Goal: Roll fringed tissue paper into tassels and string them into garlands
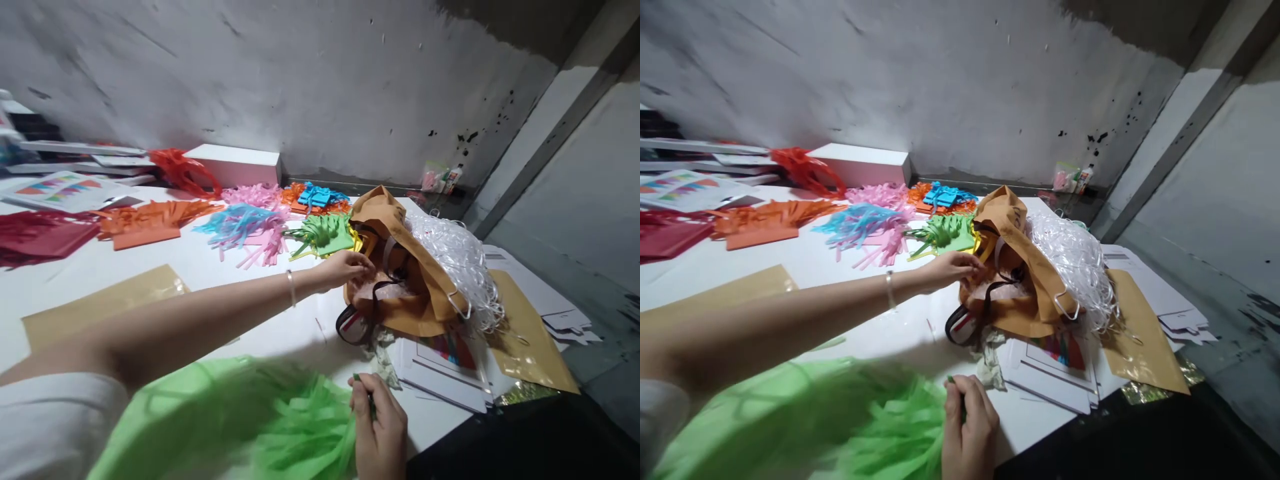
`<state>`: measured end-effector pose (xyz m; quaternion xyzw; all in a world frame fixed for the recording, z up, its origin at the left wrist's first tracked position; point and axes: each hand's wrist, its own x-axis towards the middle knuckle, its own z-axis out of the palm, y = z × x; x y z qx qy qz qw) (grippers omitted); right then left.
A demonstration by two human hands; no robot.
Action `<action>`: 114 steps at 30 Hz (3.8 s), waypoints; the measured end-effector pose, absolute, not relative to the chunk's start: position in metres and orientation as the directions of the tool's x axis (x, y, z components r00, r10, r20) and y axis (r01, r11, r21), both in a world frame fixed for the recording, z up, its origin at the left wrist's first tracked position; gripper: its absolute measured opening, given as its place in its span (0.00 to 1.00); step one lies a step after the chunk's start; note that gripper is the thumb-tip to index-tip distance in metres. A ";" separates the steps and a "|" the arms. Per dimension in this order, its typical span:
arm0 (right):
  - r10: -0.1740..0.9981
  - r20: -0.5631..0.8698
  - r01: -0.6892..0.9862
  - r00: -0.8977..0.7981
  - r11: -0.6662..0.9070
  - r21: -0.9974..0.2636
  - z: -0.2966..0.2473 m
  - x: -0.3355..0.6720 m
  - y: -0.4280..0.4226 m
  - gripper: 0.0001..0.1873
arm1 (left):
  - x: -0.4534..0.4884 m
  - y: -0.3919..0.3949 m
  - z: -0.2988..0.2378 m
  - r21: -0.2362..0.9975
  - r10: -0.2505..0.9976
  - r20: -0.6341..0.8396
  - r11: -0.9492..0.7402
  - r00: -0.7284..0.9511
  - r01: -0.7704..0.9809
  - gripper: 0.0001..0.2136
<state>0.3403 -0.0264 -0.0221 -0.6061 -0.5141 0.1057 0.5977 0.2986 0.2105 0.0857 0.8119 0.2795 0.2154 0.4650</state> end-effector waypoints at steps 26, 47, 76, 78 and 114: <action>0.827 0.493 0.503 -0.269 0.557 -0.661 0.065 0.218 -0.056 0.11 | 0.034 -0.013 0.066 0.716 0.679 0.530 -0.680 0.508 0.161 0.09; 0.883 0.377 0.520 -0.280 0.470 -0.713 0.052 0.210 -0.061 0.08 | 0.017 -0.019 0.058 0.929 0.838 0.245 -0.347 0.488 0.129 0.04; 0.749 0.378 0.727 -0.544 0.646 -0.233 -0.026 0.160 -0.013 0.24 | -0.048 0.025 0.029 0.304 0.644 0.398 -0.764 0.653 0.569 0.15; 0.776 0.408 0.774 -0.482 0.595 -0.216 -0.036 0.174 -0.005 0.26 | -0.022 0.025 0.015 0.287 0.618 0.304 -0.785 0.725 0.548 0.16; 0.637 0.587 0.557 -0.500 0.755 -0.345 -0.007 0.236 -0.078 0.14 | -0.015 -0.026 0.009 0.415 0.560 0.306 -0.806 0.770 0.422 0.06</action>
